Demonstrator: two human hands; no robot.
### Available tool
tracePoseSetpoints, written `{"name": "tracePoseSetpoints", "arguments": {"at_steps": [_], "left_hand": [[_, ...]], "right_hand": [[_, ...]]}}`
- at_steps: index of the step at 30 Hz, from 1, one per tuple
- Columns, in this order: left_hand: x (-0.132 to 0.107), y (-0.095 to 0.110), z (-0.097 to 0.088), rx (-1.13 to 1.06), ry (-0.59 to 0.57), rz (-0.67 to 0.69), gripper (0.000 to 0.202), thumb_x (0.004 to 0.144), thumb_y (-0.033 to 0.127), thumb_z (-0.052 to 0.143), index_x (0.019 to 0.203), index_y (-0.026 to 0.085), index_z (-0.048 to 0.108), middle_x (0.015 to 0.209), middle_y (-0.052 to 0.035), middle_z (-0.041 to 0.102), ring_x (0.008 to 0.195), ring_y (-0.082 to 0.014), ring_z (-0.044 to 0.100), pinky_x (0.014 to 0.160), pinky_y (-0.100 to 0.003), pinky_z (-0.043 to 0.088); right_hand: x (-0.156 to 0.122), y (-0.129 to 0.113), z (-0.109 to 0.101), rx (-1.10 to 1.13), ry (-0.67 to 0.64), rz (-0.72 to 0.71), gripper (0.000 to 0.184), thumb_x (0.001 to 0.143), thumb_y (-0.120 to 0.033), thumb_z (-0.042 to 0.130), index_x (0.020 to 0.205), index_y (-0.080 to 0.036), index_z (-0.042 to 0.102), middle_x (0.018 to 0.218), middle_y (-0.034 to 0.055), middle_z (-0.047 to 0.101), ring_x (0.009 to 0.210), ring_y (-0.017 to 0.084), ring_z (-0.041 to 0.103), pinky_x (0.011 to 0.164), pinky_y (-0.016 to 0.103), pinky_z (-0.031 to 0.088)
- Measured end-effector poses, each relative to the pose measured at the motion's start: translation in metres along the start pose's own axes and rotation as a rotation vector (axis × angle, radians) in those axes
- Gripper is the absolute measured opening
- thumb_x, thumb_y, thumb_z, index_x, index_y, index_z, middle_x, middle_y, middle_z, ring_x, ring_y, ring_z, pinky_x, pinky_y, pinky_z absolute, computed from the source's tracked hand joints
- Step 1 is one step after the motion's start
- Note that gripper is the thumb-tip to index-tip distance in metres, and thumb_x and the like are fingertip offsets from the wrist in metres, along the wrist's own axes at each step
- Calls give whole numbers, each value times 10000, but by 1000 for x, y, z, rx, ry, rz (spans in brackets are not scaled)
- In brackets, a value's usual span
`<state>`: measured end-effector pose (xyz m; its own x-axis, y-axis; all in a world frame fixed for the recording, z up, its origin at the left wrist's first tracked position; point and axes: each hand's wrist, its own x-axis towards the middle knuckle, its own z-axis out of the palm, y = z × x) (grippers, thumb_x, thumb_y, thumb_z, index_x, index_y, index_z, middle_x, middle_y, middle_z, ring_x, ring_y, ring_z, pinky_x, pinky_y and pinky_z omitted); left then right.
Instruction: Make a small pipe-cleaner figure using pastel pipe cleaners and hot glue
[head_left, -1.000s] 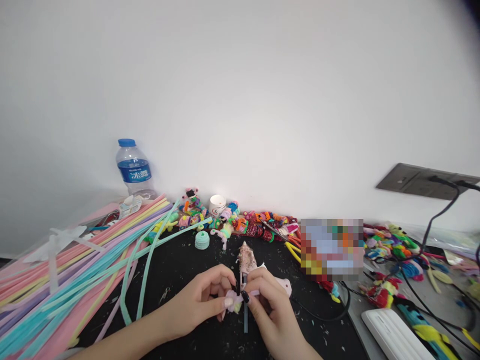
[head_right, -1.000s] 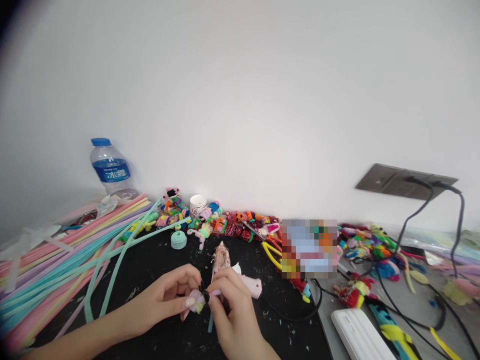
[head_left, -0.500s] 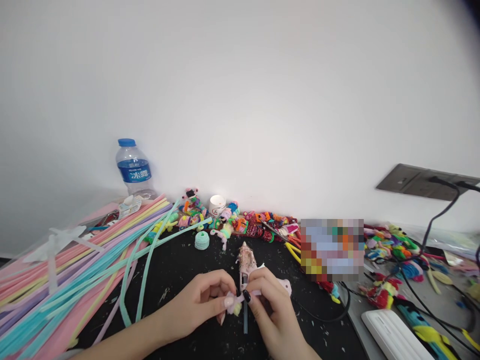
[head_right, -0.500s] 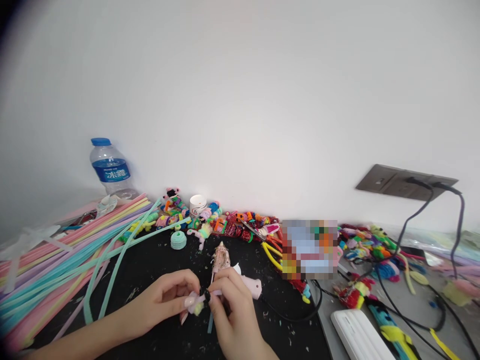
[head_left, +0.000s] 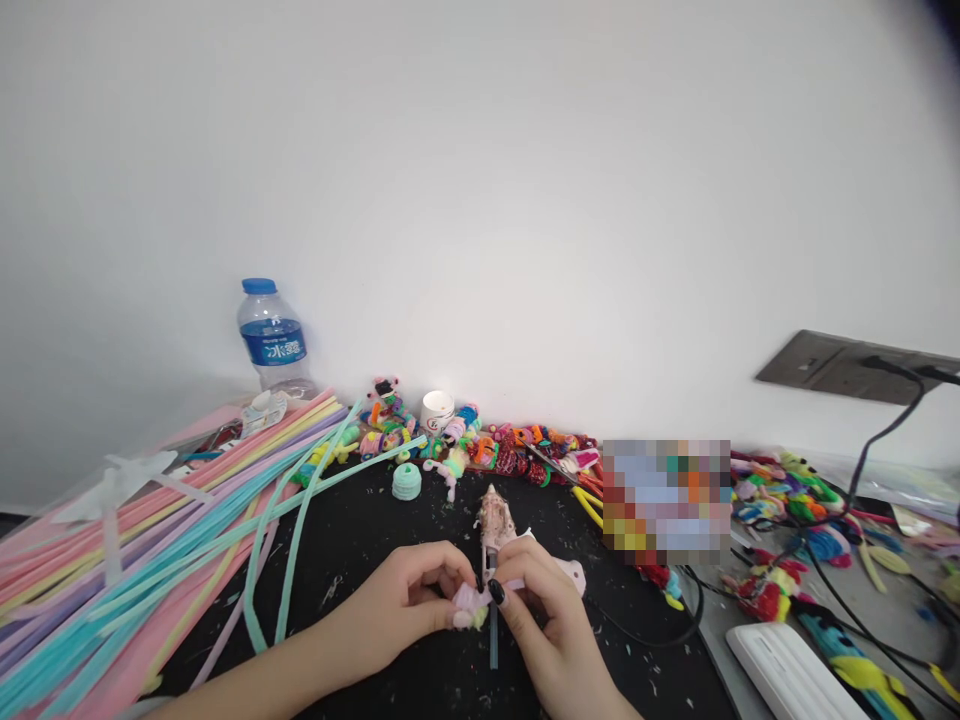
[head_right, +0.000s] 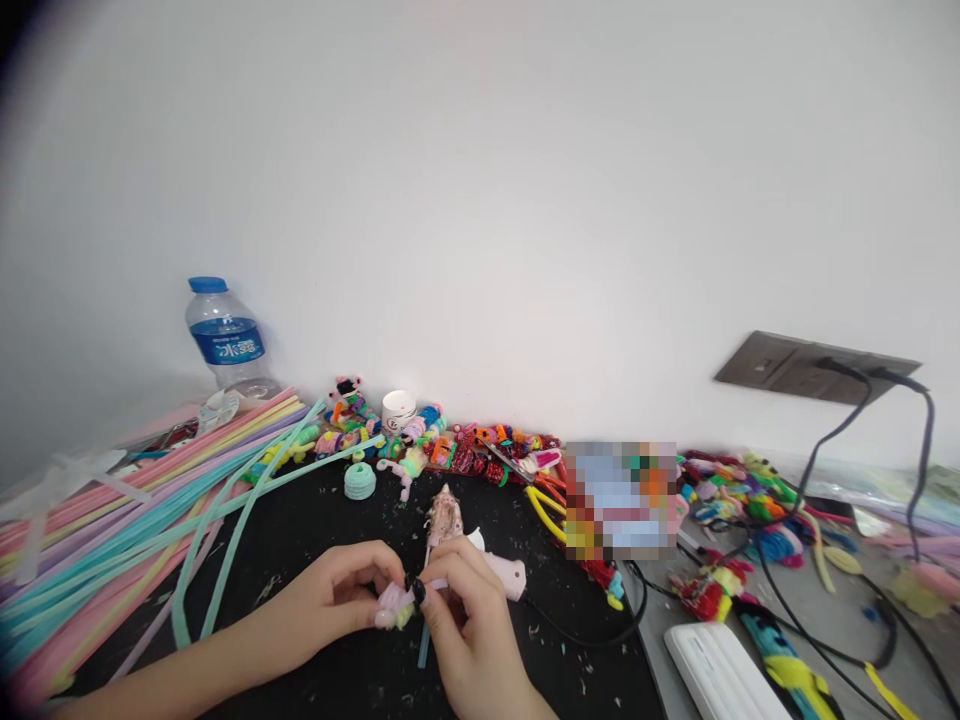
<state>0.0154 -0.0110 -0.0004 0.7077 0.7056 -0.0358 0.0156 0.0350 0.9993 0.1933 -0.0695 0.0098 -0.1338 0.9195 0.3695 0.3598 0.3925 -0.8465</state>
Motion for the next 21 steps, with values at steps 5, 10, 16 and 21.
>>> {"name": "tracePoseSetpoints", "arguments": {"at_steps": [5,10,16,21], "left_hand": [[-1,0,-1,49,-1,14,126,694,196,671,795,155,609,782,12,562,739,-135,519,655,-225,424],[-2,-2,0,12,-30,31,130,718,188,657,830,150,602,787,10,548,729,-125,508,650,-220,419],[-4,1,1,-50,-96,10,160,755,235,644,877,157,575,776,22,517,722,-112,455,660,-218,374],[-5,1,0,-78,-146,-5,178,762,274,646,869,150,575,764,20,507,706,-111,438,651,-223,358]], "right_hand": [[0,-1,0,-2,-29,-5,139,882,-172,468,777,-194,557,812,23,532,777,169,524,689,273,400],[2,-3,-2,-16,-78,-19,139,884,-166,460,798,-192,567,829,29,531,791,173,523,705,284,400],[3,-4,-5,-4,-106,-14,155,889,-184,467,774,-189,570,808,24,524,777,168,520,697,277,393],[4,-3,-5,6,-139,9,147,890,-191,475,769,-192,560,806,17,537,771,162,522,692,265,389]]}}
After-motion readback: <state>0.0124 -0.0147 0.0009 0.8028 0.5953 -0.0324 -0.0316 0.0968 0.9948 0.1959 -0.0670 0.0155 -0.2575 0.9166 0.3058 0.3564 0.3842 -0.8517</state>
